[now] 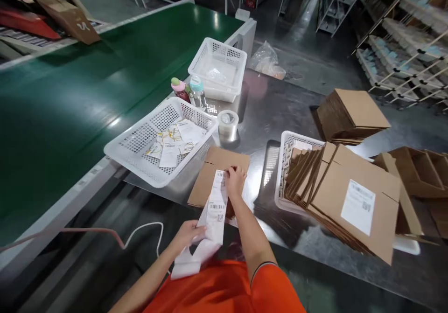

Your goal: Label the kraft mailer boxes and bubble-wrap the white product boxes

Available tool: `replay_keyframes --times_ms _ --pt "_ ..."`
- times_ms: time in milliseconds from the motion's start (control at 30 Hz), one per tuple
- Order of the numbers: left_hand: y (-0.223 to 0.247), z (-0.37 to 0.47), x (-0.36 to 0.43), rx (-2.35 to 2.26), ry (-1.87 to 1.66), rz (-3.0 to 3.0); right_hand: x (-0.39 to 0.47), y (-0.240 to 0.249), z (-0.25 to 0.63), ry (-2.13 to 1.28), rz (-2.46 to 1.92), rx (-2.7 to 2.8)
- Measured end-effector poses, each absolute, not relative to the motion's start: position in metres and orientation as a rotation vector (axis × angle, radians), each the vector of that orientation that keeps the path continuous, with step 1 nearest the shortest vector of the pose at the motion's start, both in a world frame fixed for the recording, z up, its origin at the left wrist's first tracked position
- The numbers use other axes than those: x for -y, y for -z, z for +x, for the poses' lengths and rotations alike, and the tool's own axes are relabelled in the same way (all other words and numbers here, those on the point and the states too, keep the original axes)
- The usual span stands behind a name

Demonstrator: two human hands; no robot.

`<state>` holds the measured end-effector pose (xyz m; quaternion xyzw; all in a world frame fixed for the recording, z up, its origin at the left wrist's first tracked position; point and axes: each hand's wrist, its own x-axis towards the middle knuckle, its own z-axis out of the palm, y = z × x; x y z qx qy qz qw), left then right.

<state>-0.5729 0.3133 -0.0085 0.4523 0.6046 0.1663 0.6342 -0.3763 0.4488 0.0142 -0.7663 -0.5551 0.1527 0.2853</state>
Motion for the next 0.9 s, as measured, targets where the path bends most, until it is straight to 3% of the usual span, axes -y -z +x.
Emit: replay_keyframes --times_ms 200,300,367,567,767,900 --pt "-0.014 -0.621 -0.29 -1.446 -0.278 1.548 -0.426 -0.003 -0.383 -0.282 -2.034 1.754" --pt "-0.037 -0.623 -0.317 -1.501 -0.397 1.807 -0.412 -0.001 -0.387 -0.427 -1.555 2.387" --pt "-0.047 -0.612 -0.343 -1.486 -0.296 1.906 -0.415 -0.001 -0.387 -0.493 -1.273 2.626" --pt "-0.052 -0.584 -0.376 -1.608 0.112 1.949 -0.428 -0.005 -0.386 -0.335 -1.951 2.183" --pt "-0.057 -0.583 -0.378 -1.618 0.08 2.016 -0.344 0.005 -0.376 -0.477 -1.339 2.578" --pt "-0.055 -0.575 -0.385 -1.732 -0.098 1.935 -0.319 0.01 -0.365 -0.449 -2.131 1.869"
